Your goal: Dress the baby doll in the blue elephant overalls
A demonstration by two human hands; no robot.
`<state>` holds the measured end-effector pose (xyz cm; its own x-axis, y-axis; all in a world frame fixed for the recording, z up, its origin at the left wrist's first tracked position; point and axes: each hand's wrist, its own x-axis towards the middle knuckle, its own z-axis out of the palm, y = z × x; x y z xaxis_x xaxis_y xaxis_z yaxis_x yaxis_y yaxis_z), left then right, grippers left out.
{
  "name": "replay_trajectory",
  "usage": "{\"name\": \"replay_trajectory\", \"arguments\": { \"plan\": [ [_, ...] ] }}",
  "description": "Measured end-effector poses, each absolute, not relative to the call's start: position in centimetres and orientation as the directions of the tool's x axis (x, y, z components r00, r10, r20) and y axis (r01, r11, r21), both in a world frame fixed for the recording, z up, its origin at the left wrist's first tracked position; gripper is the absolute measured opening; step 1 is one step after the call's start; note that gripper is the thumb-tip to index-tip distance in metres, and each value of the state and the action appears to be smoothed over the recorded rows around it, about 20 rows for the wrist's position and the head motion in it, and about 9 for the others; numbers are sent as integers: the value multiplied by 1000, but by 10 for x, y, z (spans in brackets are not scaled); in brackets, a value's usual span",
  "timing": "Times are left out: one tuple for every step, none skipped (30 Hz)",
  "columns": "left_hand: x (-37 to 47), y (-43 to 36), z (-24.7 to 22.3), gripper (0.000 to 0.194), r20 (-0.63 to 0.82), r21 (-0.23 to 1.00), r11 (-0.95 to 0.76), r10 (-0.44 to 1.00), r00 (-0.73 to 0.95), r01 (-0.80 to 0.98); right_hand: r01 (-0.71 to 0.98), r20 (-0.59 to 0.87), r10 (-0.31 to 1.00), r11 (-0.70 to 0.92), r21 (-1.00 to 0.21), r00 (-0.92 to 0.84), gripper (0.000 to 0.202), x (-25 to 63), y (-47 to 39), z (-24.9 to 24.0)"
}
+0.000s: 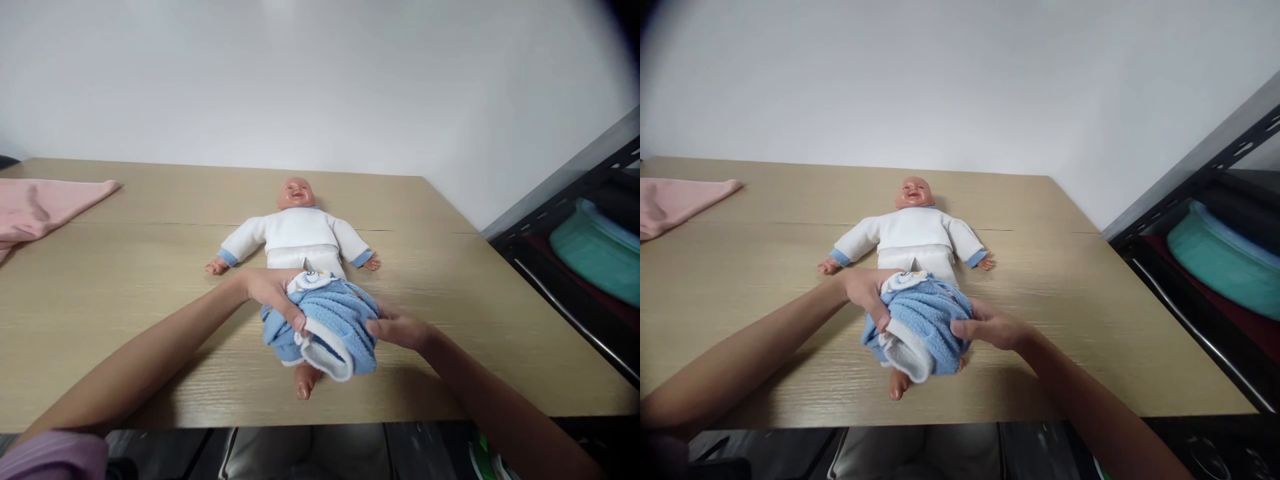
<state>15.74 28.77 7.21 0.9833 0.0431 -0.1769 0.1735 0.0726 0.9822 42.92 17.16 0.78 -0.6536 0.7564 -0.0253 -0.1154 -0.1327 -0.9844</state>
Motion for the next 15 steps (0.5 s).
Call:
{"name": "replay_trajectory", "arguments": {
  "plan": [
    [158,288,73,39,-159,986,68,49,986,155,-96,1,727,-89,-991,-686,63,430,171,11],
    [159,287,73,38,-146,988,61,40,989,143,-88,23,699,-57,-995,-715,68,429,171,16],
    [160,287,74,38,-137,989,51,21,990,136,-84,35,684,-39,-996,-729,70,427,170,21],
    [161,286,74,37,-133,990,41,2,991,133,-77,33,681,-35,-996,-732,67,424,168,26],
    [162,286,73,37,-130,991,30,-14,991,130,-67,20,682,-42,-997,-731,61,421,167,31],
    [163,286,72,37,-129,991,19,-20,991,129,-58,5,682,-54,-997,-731,56,416,166,35],
    [163,286,70,37,-128,992,7,-13,992,128,-53,-6,690,-65,-996,-724,53,412,164,38],
    [163,287,68,38,-126,992,-8,11,992,126,-54,-11,718,-68,-996,-696,51,408,163,40],
    [163,288,65,38,-125,992,-26,39,991,126,-56,-11,772,-60,-997,-636,49,404,162,41],
    [163,288,63,39,-117,992,-45,71,991,120,-54,-2,842,-37,-998,-540,46,400,160,42],
    [163,289,62,41,-103,992,-64,97,990,109,-41,12,911,-5,-999,-413,43,397,158,41],
    [164,288,61,43,-90,991,-86,117,989,100,-14,33,962,30,-999,-272,39,395,155,40],
    [164,287,61,46,-82,989,-110,131,988,96,30,52,988,57,-998,-144,35,392,152,39],
    [165,285,61,46,-81,985,-138,142,987,101,83,72,997,75,-994,-40,33,390,146,37],
    [167,283,63,46,-84,979,-171,159,984,111,138,93,995,87,-987,37,32,388,139,35]
  ]
}}
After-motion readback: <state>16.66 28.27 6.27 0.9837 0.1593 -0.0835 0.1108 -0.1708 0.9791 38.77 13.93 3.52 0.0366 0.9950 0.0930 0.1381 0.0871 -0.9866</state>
